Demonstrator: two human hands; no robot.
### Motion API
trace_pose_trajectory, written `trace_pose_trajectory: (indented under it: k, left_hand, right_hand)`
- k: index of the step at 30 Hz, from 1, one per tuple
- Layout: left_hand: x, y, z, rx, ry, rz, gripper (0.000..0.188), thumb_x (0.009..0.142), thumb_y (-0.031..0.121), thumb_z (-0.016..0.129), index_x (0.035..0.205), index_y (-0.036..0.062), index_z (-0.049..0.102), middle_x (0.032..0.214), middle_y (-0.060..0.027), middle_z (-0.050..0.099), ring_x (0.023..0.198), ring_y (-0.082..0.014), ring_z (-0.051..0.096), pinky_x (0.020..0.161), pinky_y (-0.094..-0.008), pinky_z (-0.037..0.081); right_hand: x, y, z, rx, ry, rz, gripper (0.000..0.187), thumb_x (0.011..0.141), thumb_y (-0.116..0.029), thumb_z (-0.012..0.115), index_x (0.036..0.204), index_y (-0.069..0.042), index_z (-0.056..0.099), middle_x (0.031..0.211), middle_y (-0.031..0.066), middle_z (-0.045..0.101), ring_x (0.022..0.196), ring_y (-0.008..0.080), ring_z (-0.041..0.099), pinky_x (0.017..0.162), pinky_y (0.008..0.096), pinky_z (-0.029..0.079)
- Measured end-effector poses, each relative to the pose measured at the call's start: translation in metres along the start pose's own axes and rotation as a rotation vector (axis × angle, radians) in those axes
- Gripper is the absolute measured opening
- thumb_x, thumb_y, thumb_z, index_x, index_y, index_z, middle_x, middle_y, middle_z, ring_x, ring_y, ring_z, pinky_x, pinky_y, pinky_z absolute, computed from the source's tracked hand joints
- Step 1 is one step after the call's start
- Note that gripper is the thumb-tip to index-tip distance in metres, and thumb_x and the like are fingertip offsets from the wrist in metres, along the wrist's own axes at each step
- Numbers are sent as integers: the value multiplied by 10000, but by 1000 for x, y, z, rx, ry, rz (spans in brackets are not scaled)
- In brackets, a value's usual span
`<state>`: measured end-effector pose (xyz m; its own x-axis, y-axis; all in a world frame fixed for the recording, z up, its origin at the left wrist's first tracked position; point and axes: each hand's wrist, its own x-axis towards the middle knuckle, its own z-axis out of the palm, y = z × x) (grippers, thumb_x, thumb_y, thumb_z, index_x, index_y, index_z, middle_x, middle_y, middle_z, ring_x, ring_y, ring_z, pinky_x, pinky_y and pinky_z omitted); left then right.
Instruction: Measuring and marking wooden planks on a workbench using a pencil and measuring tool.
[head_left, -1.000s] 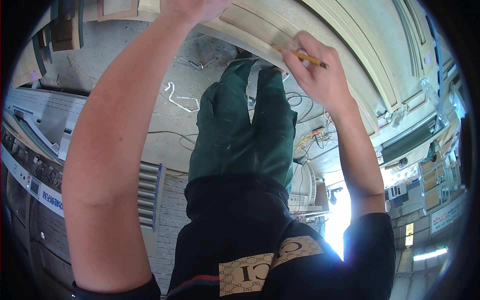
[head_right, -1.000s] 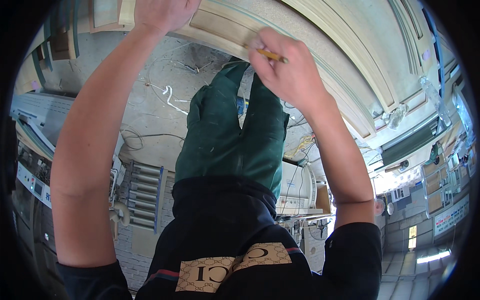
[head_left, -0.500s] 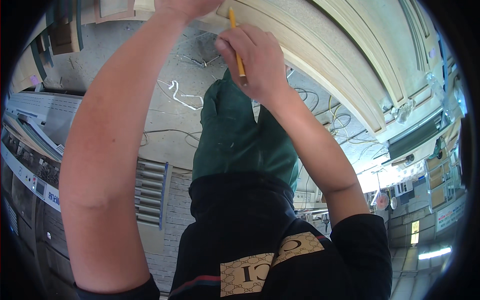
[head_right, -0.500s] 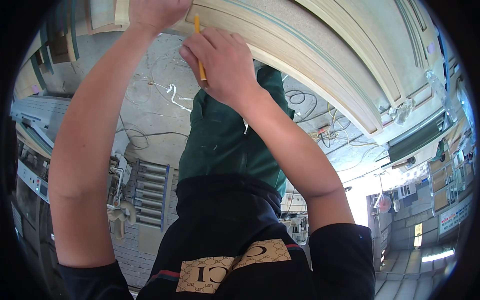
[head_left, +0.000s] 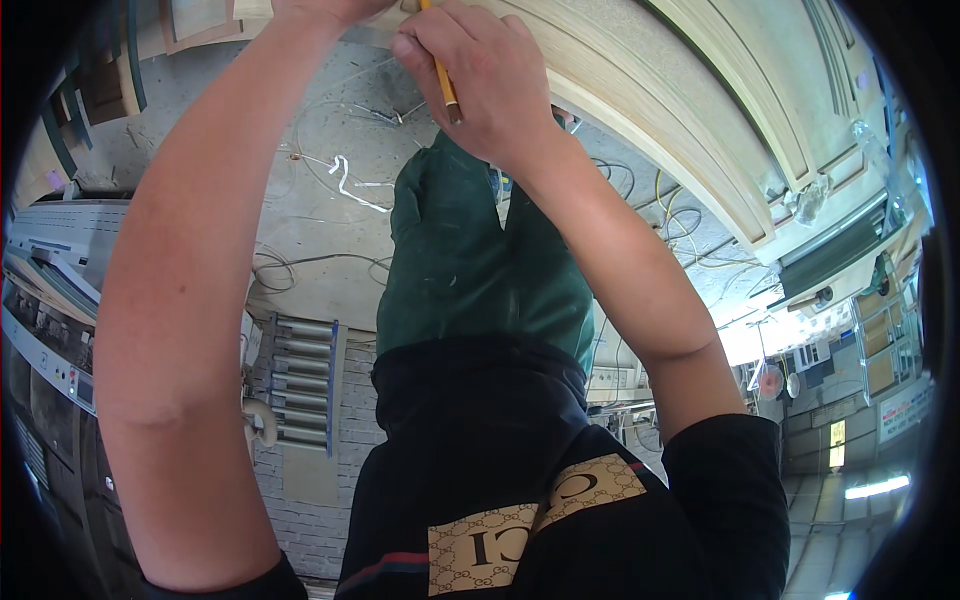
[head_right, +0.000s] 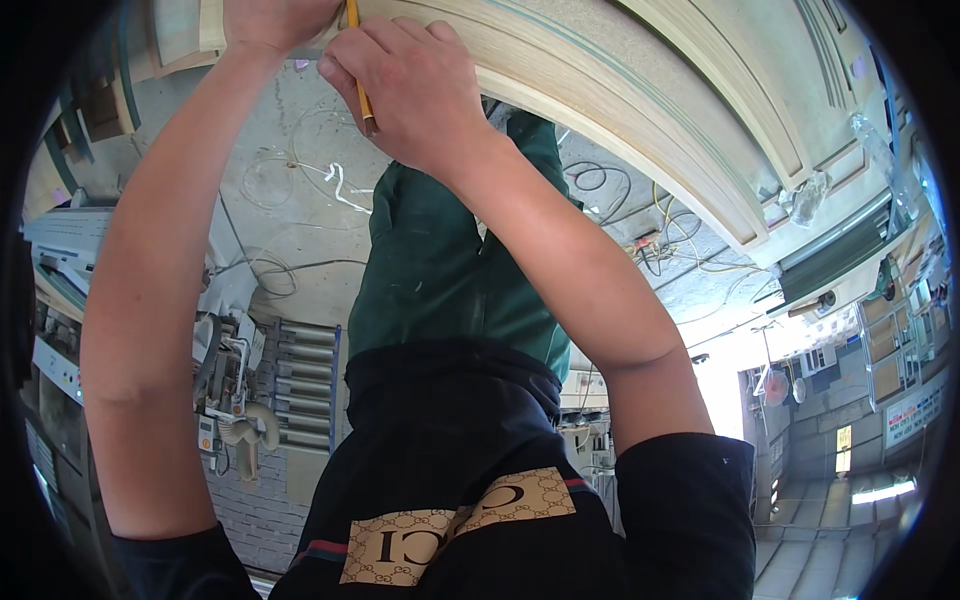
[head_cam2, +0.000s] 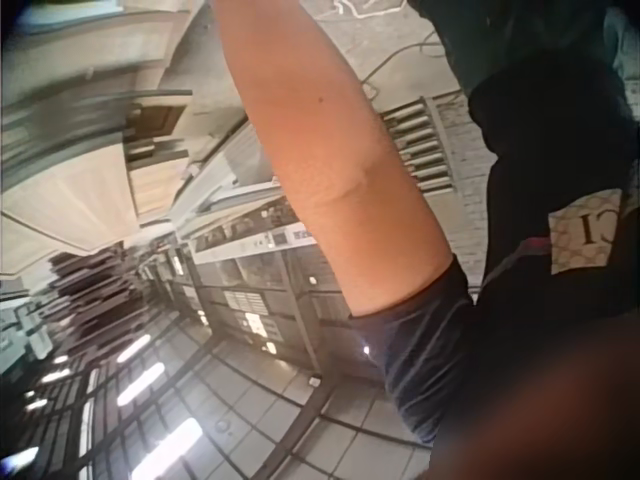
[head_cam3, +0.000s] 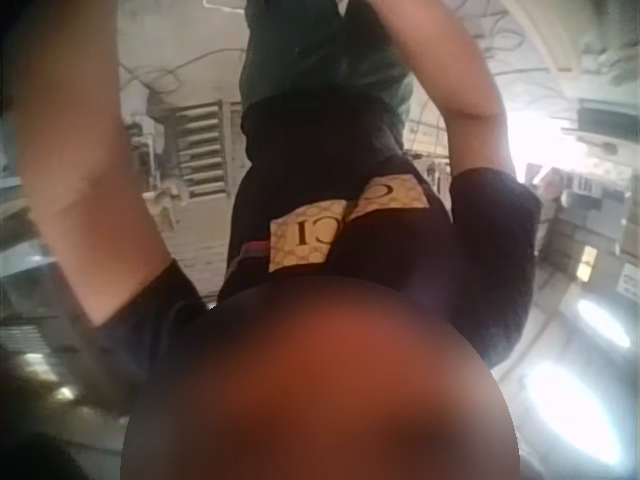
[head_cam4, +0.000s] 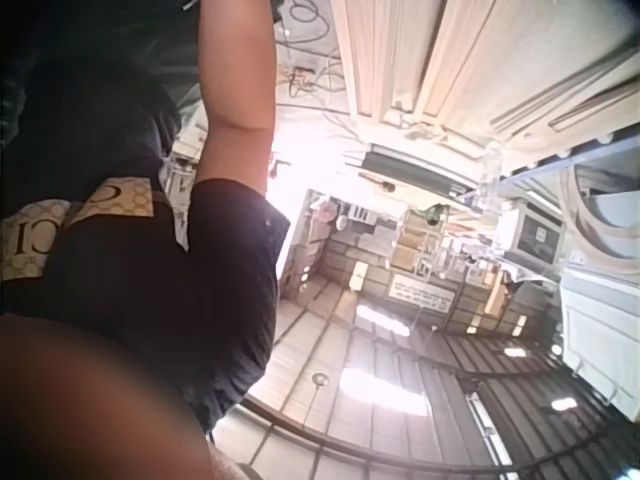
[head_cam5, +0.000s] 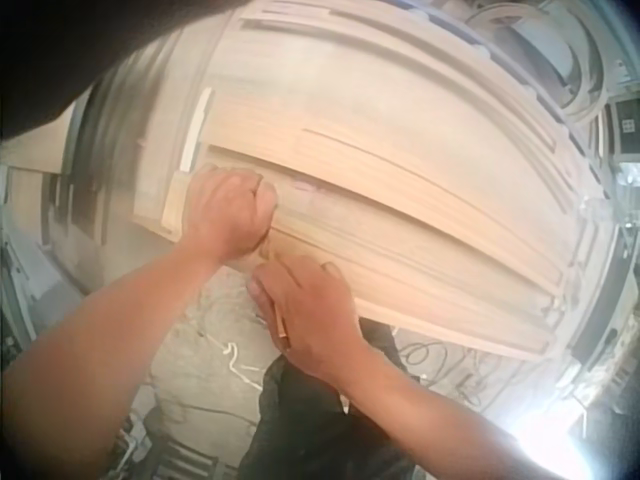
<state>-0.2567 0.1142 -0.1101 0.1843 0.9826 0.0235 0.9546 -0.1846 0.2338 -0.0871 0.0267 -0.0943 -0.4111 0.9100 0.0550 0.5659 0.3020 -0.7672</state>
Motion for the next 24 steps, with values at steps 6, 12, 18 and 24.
trace_pose_trajectory:
  k: [6, 12, 18, 24]
  left_hand:
    - [-2, 1, -2, 7, -13, 9, 382, 932, 279, 550, 670, 48, 706, 786, -205, 729, 800, -423, 691, 823, -539, 498]
    - [-2, -3, 5, -3, -18, -9, 383, 933, 286, 546, 702, 41, 728, 807, -216, 734, 819, -432, 696, 847, -541, 500]
    - [-2, -1, 4, 1, -59, -25, 391, 924, 285, 549, 686, 34, 731, 800, -231, 726, 822, -438, 695, 854, -546, 498]
    - [1, 4, -8, -28, -88, -35, 379, 900, 277, 558, 667, 27, 721, 798, -232, 725, 805, -436, 689, 834, -548, 495]
  right_hand:
    - [-6, -5, -3, -25, 19, 48, 81, 982, -211, 702, 930, -174, 652, 830, 7, 606, 808, 239, 636, 709, 399, 376]
    - [19, -26, -26, 0, -367, 236, 91, 973, -107, 615, 1007, -26, 635, 1178, 224, 732, 1089, 371, 704, 947, 489, 510]
    - [-22, -2, -28, -57, -10, 104, 25, 996, -132, 683, 995, -109, 674, 912, 42, 684, 799, 281, 650, 681, 400, 398]
    - [-36, 2, -47, -56, -43, 171, 37, 1014, -129, 662, 999, -101, 682, 892, 53, 688, 804, 288, 658, 691, 405, 393]
